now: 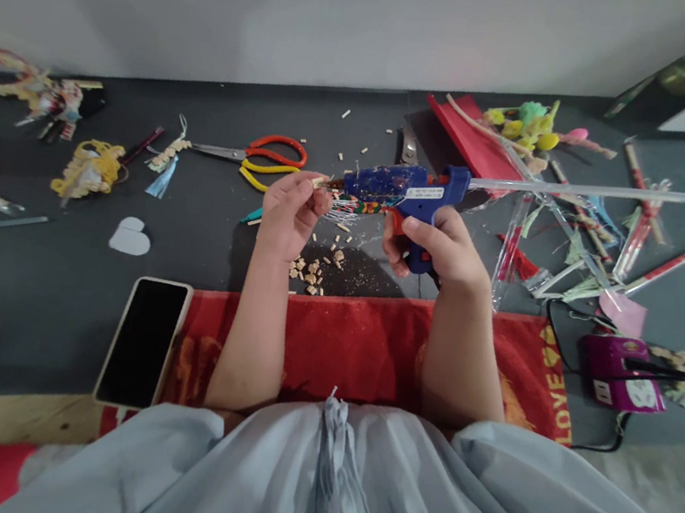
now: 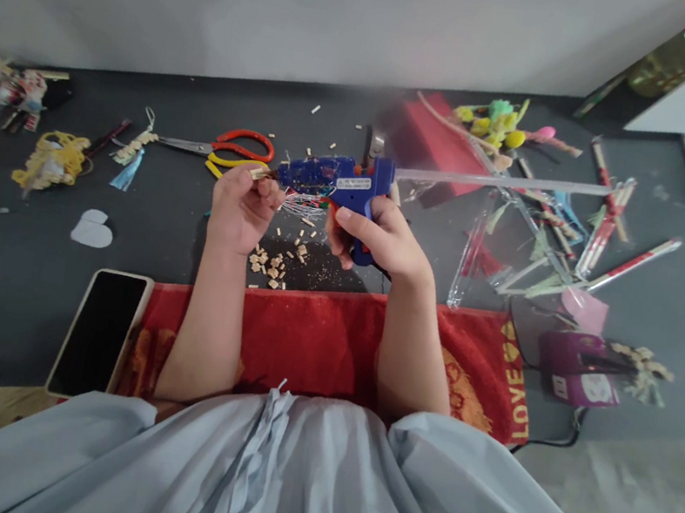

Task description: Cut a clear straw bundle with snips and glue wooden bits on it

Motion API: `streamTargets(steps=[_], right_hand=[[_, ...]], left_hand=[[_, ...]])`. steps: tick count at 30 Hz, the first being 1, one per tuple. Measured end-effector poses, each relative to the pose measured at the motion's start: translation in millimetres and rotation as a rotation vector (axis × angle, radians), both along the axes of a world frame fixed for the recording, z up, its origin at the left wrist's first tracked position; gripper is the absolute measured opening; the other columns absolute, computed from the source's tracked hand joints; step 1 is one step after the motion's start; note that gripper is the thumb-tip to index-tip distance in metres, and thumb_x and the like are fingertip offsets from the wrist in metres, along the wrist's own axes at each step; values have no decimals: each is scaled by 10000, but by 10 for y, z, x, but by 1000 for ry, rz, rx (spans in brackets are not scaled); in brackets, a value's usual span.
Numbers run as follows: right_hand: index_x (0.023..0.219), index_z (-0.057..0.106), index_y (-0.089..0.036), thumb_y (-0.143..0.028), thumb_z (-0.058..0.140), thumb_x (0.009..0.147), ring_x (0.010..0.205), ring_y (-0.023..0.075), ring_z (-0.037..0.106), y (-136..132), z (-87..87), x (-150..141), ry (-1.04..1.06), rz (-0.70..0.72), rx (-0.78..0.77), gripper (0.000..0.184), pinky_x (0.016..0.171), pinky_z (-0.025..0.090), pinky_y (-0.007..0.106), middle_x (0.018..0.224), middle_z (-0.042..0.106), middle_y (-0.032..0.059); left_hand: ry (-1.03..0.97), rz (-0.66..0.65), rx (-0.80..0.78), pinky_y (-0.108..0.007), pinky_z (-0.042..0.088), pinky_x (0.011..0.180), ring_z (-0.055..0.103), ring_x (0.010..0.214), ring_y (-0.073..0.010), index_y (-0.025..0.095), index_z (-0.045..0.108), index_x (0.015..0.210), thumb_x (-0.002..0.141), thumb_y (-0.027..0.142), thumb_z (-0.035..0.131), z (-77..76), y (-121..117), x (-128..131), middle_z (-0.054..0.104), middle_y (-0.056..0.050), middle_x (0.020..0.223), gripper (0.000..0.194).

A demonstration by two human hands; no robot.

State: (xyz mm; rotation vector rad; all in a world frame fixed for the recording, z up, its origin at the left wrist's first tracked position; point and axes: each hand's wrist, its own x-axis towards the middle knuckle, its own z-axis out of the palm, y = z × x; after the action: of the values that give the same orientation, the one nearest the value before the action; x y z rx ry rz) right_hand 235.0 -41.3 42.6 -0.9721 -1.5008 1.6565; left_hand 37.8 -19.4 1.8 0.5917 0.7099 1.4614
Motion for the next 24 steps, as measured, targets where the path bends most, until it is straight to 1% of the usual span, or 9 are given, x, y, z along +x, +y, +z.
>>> streamTargets(steps=[2, 8, 14, 17, 20, 24], right_hand=[[759, 540, -194, -539, 588, 783, 423, 77, 483, 0, 3, -4, 1, -5, 0, 349, 378, 415, 219, 564, 543, -27], [766, 547, -190, -546, 597, 776, 433, 79, 497, -5, 4, -10, 15, -6, -6, 360, 370, 403, 208, 563, 546, -28], [750, 539, -185, -532, 577, 803, 427, 72, 489, -1, 8, -18, 27, 14, 23, 354, 380, 409, 210, 572, 539, -27], [786, 539, -187, -524, 581, 804, 426, 72, 482, 2, 0, -8, 41, -4, 23, 340, 378, 408, 211, 577, 542, -29], [779, 538, -188, -505, 580, 811, 434, 73, 479, 5, -7, 6, 41, -5, 20, 322, 383, 412, 212, 580, 537, -26], [776, 542, -176, -490, 567, 828, 435, 75, 486, 10, -14, 19, 51, 24, 24, 320, 382, 410, 210, 577, 542, -17]], left_hand=[[-2, -2, 11, -214, 392, 555, 477, 511, -43, 184, 662, 660, 681, 316, 754, 6, 0, 3, 493, 43, 534, 163], [-17, -12, 53, -211, 409, 558, 494, 507, -44, 185, 673, 696, 697, 305, 744, -21, -1, -1, 504, 46, 534, 139], [-17, -22, 82, -210, 408, 557, 512, 530, -52, 191, 681, 698, 621, 347, 798, -33, 6, -5, 508, 47, 531, 209], [-10, -22, 75, -213, 399, 550, 501, 523, -49, 183, 671, 682, 622, 354, 798, -19, 7, -5, 497, 47, 528, 221], [2, -22, 54, -215, 396, 549, 491, 518, -45, 180, 657, 669, 632, 357, 789, -2, 4, -3, 491, 48, 526, 224], [16, -8, 31, -214, 410, 562, 480, 509, -38, 186, 657, 682, 591, 372, 803, 1, -1, -1, 513, 55, 532, 253]])
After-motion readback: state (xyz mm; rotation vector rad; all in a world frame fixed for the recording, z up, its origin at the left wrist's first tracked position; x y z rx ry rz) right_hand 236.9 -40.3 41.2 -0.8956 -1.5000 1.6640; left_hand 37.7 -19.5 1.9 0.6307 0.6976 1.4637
